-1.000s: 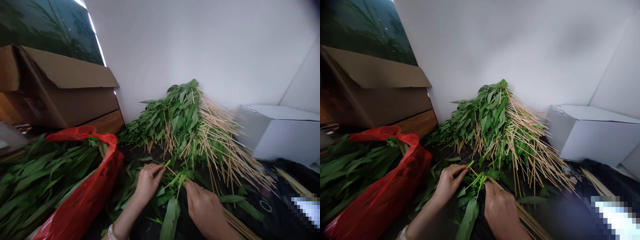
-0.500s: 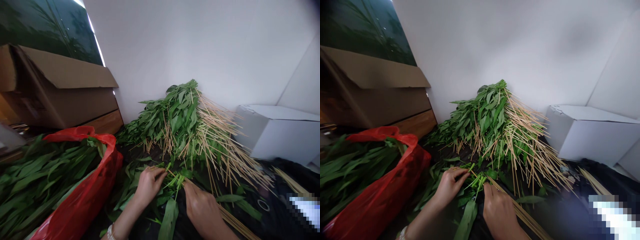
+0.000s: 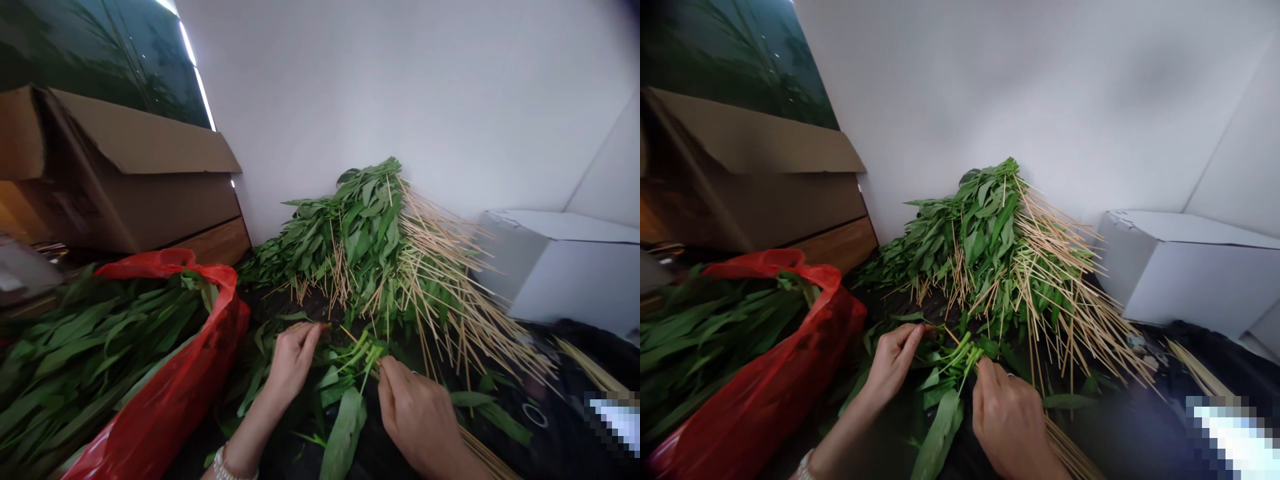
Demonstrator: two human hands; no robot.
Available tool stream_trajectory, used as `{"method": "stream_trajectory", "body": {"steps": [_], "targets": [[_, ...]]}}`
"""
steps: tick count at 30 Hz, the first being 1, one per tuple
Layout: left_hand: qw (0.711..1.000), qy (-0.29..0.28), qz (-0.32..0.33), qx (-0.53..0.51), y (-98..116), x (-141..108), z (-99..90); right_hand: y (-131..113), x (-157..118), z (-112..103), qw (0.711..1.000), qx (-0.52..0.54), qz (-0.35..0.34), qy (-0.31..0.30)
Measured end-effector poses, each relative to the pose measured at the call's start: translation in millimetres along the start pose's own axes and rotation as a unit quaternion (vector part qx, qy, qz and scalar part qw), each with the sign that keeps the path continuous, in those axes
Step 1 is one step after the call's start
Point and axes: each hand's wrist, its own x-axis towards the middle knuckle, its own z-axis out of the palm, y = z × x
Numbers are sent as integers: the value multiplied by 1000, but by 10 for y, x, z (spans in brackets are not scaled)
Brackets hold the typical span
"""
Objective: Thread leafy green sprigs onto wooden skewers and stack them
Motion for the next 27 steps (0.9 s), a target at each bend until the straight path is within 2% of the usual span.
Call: {"method": "stream_trajectory", "body": {"steps": [2, 5, 10, 13, 18, 23, 25, 27], "targets": [[1000, 0, -5, 8, -62, 19, 15, 4, 2, -28, 1000, 15, 5, 1], [998, -52, 11, 25, -104, 21, 45, -8, -6, -40, 999, 49, -9, -8], [983, -157, 54, 82, -78, -19, 57, -81, 4, -37, 990, 82, -114, -24], [974, -188, 80, 98, -74, -34, 69, -142, 11, -34, 984, 82, -158, -18], [968, -193, 89, 130, -130, -35, 111, -205, 5, -34, 981, 74, -178, -8], [956, -226, 102, 158, -137, -50, 138, -208, 11, -32, 981, 70, -180, -10], [962, -214, 102, 136, -114, -46, 141, -192, 7, -13, 982, 70, -174, -15], [977, -165, 89, 100, -92, -28, 134, -166, -7, 16, 985, 68, -158, -22]]}}
